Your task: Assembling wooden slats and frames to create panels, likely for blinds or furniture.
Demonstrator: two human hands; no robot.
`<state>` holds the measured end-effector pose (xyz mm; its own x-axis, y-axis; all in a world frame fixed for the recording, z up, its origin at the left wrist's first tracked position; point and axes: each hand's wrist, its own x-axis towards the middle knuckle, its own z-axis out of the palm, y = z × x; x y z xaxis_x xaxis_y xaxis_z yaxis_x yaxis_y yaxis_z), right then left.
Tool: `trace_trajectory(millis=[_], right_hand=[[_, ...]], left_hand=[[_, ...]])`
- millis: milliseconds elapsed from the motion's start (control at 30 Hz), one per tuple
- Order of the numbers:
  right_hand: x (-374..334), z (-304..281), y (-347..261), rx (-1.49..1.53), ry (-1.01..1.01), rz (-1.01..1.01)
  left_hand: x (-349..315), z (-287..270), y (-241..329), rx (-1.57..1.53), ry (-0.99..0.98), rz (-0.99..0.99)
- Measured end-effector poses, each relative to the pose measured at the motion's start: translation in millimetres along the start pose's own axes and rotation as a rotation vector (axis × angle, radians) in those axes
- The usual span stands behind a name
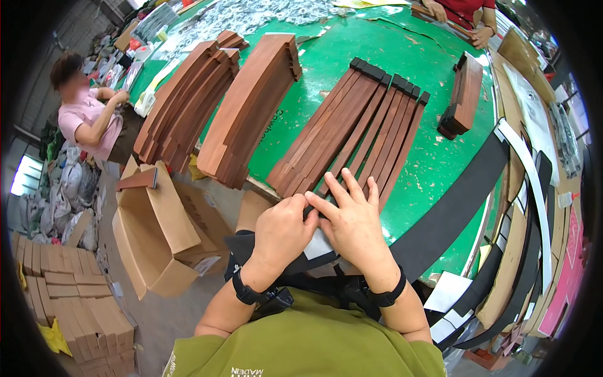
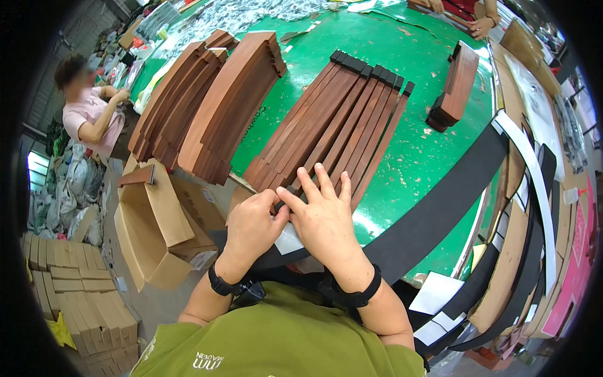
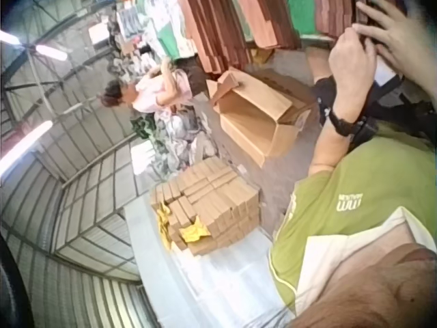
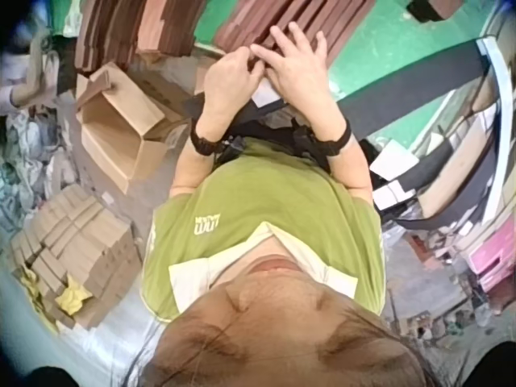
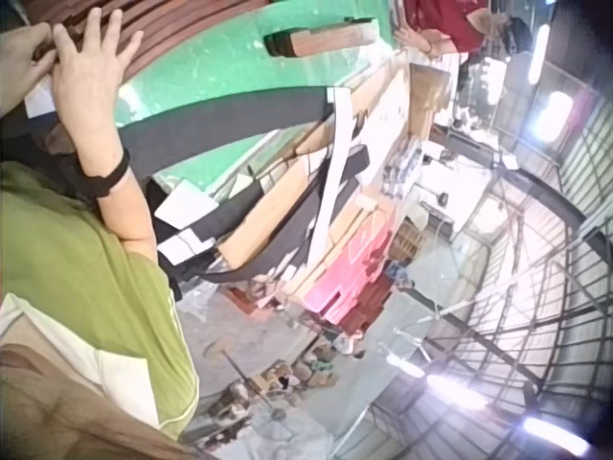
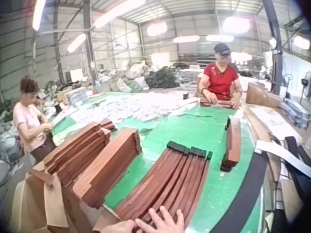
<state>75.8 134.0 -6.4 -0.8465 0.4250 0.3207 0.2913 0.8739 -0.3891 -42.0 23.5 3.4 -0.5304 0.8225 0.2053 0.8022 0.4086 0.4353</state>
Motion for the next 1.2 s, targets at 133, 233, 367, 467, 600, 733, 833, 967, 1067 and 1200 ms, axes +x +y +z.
trace_trajectory(millis=[133, 233, 367, 467, 600, 733, 833, 967, 1067, 1200], right_hand=[[-0.4, -0.4, -1.7, -0.028, -0.003, 0.0], [-0.8, -0.9, 0.2, -0.03, -0.033, 0.013], [-0.3, -2.7, -0.5, -0.033, -0.056, -0.002], [-0.5, -3.7, -0.8, -0.029, -0.056, -0.005], [-0.1, -3.6, -2.6, -0.032, -0.048, -0.013], [2.6, 6.5, -8.5, -0.068, 0.018, -0.02], [5.2, -0.7, -8.8, -0.115, 0.041, -0.024], [-4.9, -11.9, -10.6, -0.093, 0.073, 0.013], [-12.1, -24.6, -23.6, 0.073, 0.108, -0.182], [-28.3, -16.3, -63.3, 0.319, -0.031, -0.089]], left_hand=[[-9.9, 0.6, -3.1, -0.035, 0.04, -0.007], [-17.4, -0.8, -8.1, -0.097, 0.035, -0.059], [-20.7, 4.3, -11.0, -0.151, 0.073, 0.031], [-18.0, 4.4, -9.0, -0.134, 0.073, 0.054], [-18.3, 8.0, -11.4, -0.163, 0.089, 0.068], [-19.1, 5.9, -16.6, -0.19, 0.091, 0.09], [-17.8, -7.4, -27.4, -0.275, -0.003, 0.075], [-17.6, -25.0, -43.6, -0.433, 0.036, -0.023], [-17.5, -34.7, -52.2, -0.518, 0.141, -0.13], [-16.3, -37.6, -55.0, -0.593, 0.227, -0.181]])
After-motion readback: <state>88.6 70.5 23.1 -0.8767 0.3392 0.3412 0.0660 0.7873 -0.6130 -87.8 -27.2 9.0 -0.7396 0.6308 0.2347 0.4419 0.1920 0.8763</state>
